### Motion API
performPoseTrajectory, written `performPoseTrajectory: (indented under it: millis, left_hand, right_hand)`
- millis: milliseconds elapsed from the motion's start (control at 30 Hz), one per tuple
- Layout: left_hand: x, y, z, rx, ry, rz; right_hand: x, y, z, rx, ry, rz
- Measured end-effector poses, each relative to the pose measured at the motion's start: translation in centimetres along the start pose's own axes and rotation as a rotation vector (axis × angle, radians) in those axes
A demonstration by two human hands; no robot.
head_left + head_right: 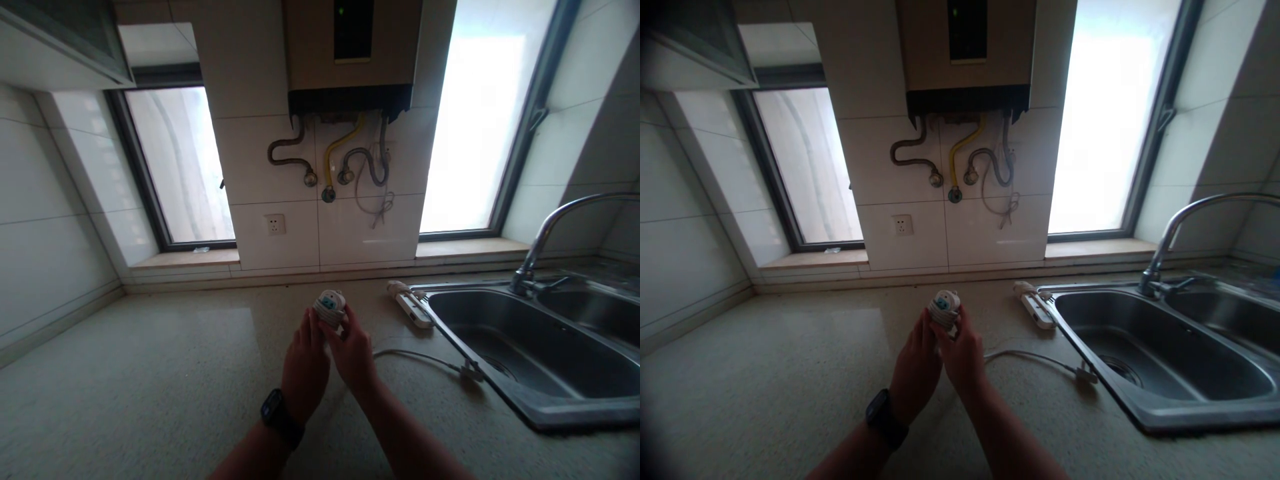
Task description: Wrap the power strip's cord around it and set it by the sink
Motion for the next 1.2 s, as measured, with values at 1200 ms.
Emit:
performPoseTrajectory:
  millis: [1200]
  left_hand:
    - [0.2,0.9,-1.0,-0.512,1.857,-0.605]
  right_hand:
    - [0.4,-2.2,-0.9,-0.622,-0.573,-0.005]
Point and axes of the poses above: each hand's wrist, its own y-axis away from the middle knuckle, its own z-axis out of the palm, x = y × z, the point moved 5 cm from there along -y, towards the middle knuckle, and after that the axes turned 2 degrees about -y, right-handed, at the moved point
